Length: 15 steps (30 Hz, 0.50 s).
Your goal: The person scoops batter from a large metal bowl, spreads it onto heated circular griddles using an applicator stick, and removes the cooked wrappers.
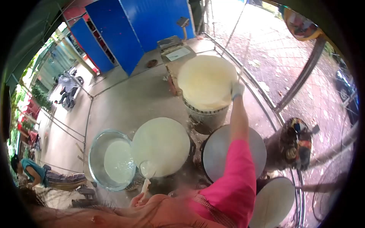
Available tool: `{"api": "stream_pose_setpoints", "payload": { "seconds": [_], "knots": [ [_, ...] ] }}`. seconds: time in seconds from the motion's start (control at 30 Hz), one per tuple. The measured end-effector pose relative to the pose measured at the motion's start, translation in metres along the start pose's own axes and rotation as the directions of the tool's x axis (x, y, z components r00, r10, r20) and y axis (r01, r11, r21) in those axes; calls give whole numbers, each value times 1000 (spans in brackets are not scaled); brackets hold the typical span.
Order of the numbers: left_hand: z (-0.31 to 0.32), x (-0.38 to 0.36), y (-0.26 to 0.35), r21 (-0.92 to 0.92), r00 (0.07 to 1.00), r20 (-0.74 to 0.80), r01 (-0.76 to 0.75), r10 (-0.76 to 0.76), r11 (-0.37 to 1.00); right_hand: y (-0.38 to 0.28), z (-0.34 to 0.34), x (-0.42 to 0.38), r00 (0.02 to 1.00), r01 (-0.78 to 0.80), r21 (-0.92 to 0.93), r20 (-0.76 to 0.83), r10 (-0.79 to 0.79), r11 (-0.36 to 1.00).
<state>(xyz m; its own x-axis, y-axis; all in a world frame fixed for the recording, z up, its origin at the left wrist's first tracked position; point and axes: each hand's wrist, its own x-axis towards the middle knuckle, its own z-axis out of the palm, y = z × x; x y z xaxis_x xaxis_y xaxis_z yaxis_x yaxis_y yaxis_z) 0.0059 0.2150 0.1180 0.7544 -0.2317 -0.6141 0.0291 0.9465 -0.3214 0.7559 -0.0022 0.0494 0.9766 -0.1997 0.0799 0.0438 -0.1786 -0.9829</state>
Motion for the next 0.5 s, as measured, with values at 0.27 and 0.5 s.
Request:
{"api": "stream_pose_setpoints", "payload": {
  "seconds": [0.27, 0.5],
  "knots": [
    [15, -7, -28, -194, 970, -121, -230, 210, 954, 129, 37, -23, 954, -258, -197, -208, 217, 946],
    [12, -35, -46, 470, 729, -150, -541, 667, 697, 51, 3, -76, 965, 225, -731, 76, -251, 644]
  ]
}}
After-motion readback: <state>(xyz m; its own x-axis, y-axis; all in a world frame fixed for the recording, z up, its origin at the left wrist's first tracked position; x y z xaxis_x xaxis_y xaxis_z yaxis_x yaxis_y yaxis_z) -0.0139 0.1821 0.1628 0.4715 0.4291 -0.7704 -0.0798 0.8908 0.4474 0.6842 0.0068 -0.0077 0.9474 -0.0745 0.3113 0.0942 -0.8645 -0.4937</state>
